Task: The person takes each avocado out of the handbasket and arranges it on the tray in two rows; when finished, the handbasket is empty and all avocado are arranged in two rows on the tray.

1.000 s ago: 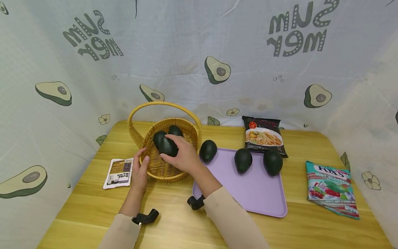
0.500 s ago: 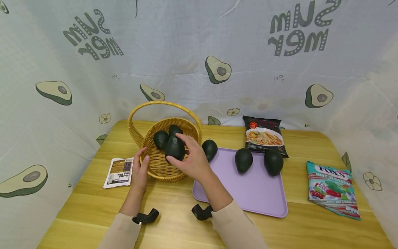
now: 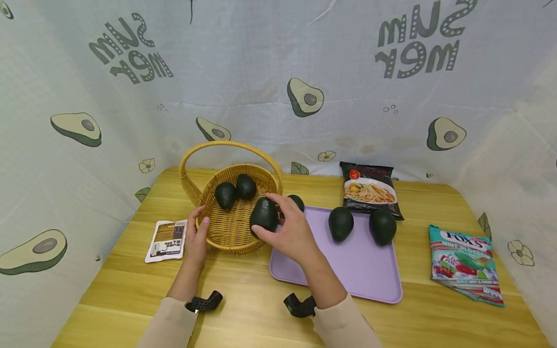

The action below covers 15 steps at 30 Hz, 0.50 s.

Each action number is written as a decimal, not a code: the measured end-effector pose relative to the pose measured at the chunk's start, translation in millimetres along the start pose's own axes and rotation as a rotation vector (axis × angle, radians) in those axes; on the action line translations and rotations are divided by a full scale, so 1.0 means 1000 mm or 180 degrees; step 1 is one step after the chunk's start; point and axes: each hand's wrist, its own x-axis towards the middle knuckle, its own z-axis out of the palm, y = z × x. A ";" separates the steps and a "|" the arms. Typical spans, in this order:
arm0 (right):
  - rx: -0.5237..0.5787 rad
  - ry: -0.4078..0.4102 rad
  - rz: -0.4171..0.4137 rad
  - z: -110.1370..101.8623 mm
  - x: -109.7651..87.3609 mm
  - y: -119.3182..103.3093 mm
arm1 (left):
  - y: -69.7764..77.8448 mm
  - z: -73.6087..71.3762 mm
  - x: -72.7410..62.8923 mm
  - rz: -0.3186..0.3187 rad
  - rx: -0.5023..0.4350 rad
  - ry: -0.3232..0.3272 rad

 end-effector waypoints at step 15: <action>-0.0201 -0.0232 0.0352 -0.018 -0.020 0.023 | 0.000 0.000 0.000 -0.0012 -0.0024 -0.0001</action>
